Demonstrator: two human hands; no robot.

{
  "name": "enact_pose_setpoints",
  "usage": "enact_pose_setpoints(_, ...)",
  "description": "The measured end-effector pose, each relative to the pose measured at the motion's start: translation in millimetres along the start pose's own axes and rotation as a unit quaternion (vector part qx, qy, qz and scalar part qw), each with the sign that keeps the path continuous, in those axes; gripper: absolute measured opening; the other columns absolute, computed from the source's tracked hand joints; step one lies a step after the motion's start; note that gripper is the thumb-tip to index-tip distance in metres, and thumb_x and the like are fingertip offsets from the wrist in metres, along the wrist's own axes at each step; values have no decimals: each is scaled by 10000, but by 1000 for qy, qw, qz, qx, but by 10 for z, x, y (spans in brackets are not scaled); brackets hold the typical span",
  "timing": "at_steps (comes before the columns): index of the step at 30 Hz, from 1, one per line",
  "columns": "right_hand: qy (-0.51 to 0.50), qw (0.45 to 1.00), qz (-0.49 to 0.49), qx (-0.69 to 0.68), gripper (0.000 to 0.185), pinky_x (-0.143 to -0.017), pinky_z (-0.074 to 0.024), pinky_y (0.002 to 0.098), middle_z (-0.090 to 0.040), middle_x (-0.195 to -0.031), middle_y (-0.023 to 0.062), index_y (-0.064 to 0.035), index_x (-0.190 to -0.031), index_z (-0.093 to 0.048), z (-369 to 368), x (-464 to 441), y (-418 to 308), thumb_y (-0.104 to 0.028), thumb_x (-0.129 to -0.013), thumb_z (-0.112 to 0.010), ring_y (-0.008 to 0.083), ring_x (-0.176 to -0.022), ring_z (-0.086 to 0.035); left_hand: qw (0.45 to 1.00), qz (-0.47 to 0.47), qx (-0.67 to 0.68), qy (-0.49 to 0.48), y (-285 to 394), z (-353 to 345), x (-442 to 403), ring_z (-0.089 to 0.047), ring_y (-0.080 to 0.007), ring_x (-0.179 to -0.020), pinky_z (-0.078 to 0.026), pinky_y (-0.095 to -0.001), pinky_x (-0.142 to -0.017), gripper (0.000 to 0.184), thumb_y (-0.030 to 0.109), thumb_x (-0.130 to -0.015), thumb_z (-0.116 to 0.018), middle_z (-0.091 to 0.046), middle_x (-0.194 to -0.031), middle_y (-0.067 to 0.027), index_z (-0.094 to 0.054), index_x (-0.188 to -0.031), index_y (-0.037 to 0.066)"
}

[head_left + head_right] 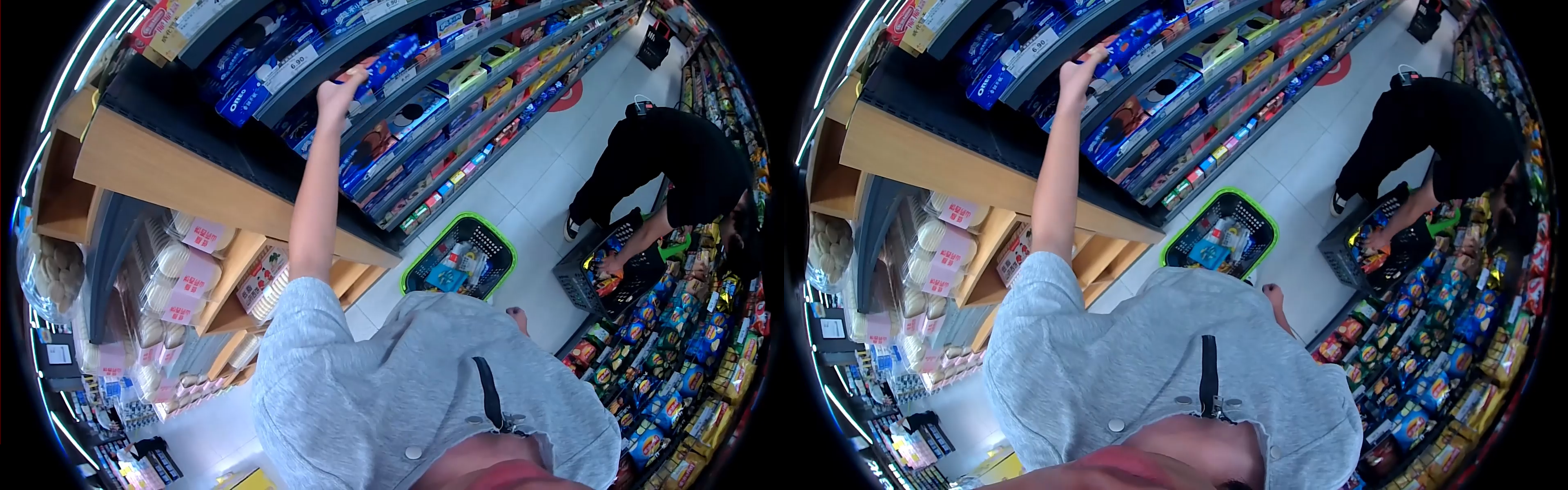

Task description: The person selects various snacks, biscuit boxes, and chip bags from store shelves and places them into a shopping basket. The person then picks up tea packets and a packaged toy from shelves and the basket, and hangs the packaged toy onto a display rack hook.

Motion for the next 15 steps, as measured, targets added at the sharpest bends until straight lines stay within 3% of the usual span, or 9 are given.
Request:
enact_pose_setpoints(3,21,995,70,-67,291,-741,-512,353,-694,-865,160,-2,-948,-670,48,-207,-712,-270,-860,-601,276,-838,-674,993,-95,-19,68,-127,-229,446,-560,-149,-924,-453,-295,-854,527,199,-681,-837,-585,-1021,-79,-527,-1061,7)
enact_pose_setpoints(5,-48,962,180,-202,279,-653,-487,268,-680,-925,94,-26,-1018,-650,261,-27,-1705,-272,-921,-562,150,-802,-639,993,-107,-1,59,-167,-504,963,-520,-147,-978,-421,-293,-899,572,190,-682,-844,-540,-1059,-80,-485,-1092,13)
enact_pose_setpoints(7,-158,910,144,-356,364,-776,-519,288,-605,-1174,93,-66,-1221,-517,637,566,-2920,-291,-938,-561,183,-947,-619,991,-114,33,65,-238,-841,1496,-493,-160,-1026,-402,-314,-931,572,185,-700,-827,-513,-1087,-101,-462,-1102,4)
enact_pose_setpoints(10,-254,820,253,-447,568,-887,-509,387,-465,-1350,146,-105,-1416,-249,918,945,-4041,-303,-963,-529,266,-1152,-541,989,-125,55,56,-359,-1248,2152,-454,-189,-1101,-370,-340,-976,575,124,-732,-789,-462,-1158,-142,-408,-1142,-11)
enact_pose_setpoints(12,-243,797,295,-468,603,-903,-491,411,-470,-1337,132,-110,-1421,-242,1045,1056,-4487,-292,-946,-566,249,-1185,-509,981,-90,170,28,-531,-1470,2408,-454,-222,-1114,-369,-358,-985,610,101,-749,-769,-430,-1189,-156,-344,-1172,-13)
enact_pose_setpoints(15,-180,809,297,-475,591,-879,-492,331,-556,-1224,122,-23,-1337,-352,1095,922,-4745,-233,-872,-649,181,-1094,-562,989,-103,101,-32,-543,-1561,2612,-460,-259,-1135,-373,-376,-991,683,109,-691,-800,-410,-1221,-180,-334,-1178,-4)
Point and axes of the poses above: each hand's wrist, its own x-axis away from the middle knuckle, its own z-axis out of the back of the hand, y = z × x, the point moved 5 cm from there along -x, towards the middle knuckle
